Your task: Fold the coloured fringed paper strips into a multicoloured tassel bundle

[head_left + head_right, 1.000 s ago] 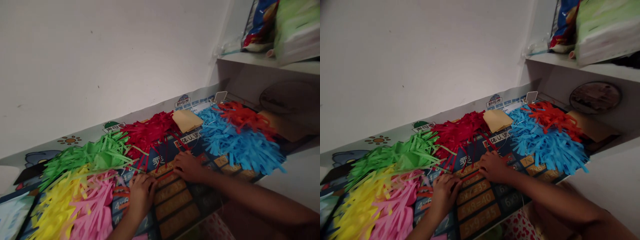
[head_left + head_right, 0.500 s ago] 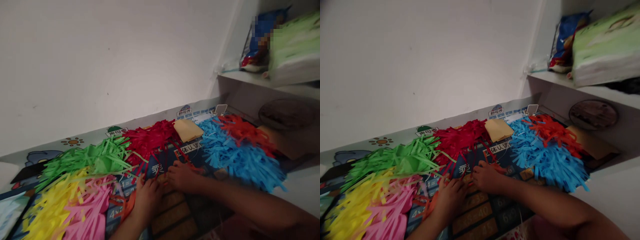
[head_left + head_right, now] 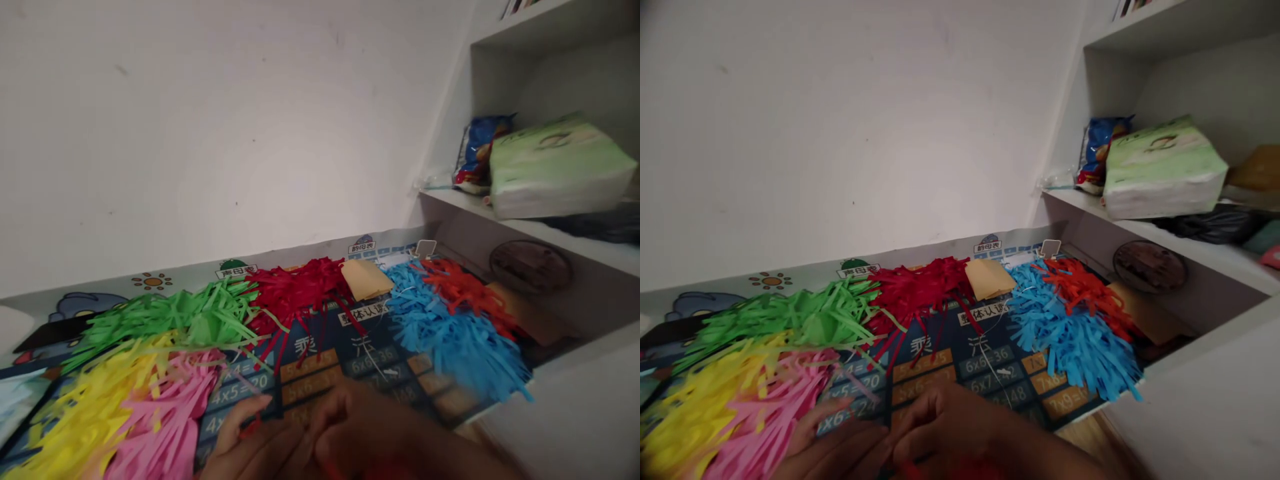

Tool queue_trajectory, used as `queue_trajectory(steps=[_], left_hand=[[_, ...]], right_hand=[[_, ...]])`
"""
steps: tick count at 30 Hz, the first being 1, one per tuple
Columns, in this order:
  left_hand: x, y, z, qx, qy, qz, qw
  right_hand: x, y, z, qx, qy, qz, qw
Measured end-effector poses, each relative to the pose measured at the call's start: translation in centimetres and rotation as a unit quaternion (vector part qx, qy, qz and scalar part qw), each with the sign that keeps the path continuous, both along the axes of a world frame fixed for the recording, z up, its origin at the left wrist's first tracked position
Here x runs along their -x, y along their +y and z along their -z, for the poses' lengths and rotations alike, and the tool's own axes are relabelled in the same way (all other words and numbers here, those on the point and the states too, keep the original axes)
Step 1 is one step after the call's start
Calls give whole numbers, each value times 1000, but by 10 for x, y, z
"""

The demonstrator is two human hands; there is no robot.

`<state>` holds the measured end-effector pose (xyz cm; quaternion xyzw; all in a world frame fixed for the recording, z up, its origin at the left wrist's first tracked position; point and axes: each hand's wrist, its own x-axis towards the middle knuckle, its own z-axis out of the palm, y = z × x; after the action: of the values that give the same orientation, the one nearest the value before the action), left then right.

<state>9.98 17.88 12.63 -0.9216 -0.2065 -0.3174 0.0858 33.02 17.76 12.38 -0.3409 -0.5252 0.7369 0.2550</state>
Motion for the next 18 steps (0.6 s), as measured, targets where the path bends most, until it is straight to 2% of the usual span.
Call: queue_trajectory(steps=[2,5,8,10,12,18], left_hand=[[-8,-4,12,22,-61,-24,998],[-23,-12,29,65,-139,-53,987],[-39,-21,38,163,-236,-84,954],[-49,-25,42,229,-279,-111,926],[-55,-28,45,263,-296,-119,911],[-62,-23,45,254,-307,-90,913]], right_hand=[[10,-4,20,68,67,78,992],[20,-16,47,75,145,181,970],[26,-26,63,62,200,257,943],[29,-28,69,69,221,286,930],[29,-27,71,84,228,298,923],[29,-26,68,53,194,330,922]])
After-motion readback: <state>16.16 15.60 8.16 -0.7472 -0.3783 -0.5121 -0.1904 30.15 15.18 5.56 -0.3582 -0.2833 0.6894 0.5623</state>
